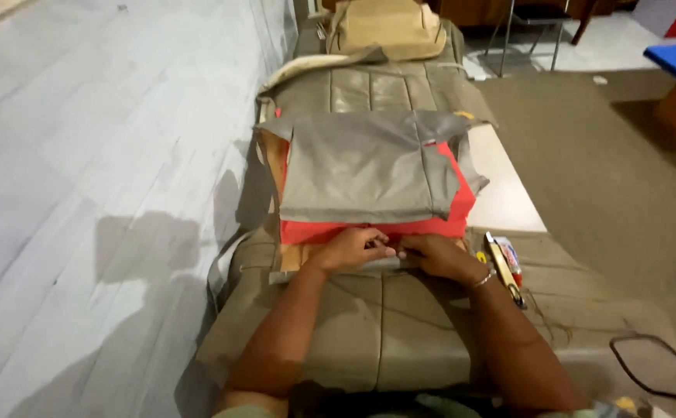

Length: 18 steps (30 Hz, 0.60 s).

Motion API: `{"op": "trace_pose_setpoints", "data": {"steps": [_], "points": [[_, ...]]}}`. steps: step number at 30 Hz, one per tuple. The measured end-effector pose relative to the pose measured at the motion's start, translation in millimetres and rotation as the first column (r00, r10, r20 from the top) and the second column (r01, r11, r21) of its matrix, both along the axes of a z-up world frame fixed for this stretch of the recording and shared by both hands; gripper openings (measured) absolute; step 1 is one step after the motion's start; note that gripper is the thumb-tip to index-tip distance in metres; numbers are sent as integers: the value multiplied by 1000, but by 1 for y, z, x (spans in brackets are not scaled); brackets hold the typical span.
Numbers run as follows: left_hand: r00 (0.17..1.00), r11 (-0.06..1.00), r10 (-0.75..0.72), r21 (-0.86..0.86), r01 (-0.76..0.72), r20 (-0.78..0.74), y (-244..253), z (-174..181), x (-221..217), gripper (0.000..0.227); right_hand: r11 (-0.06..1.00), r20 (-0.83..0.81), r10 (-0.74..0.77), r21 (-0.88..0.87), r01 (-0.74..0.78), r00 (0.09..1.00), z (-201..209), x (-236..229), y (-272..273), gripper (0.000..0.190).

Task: Tucking and fitting a leather cover onto a car seat cushion

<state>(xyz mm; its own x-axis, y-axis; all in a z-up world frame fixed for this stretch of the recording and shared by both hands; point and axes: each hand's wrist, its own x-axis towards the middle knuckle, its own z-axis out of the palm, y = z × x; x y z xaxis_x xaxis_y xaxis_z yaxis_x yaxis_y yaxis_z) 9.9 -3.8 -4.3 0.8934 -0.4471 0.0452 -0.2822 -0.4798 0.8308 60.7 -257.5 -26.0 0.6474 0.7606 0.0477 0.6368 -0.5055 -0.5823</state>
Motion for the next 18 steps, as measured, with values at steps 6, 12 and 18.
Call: {"op": "trace_pose_setpoints", "data": {"steps": [6,12,18], "points": [[993,997,-24,79,15,114,-2,-2,-1,31,999,61,42,10,-42,997,19,-10,2,21],[993,992,110,-74,-106,52,-3,13,-9,20,995,51,91,24,-93,995,24,-16,4,12],[999,1000,27,6,-27,47,-6,7,-9,33,995,13,95,19,-95,995,27,-14,3,13]]}}
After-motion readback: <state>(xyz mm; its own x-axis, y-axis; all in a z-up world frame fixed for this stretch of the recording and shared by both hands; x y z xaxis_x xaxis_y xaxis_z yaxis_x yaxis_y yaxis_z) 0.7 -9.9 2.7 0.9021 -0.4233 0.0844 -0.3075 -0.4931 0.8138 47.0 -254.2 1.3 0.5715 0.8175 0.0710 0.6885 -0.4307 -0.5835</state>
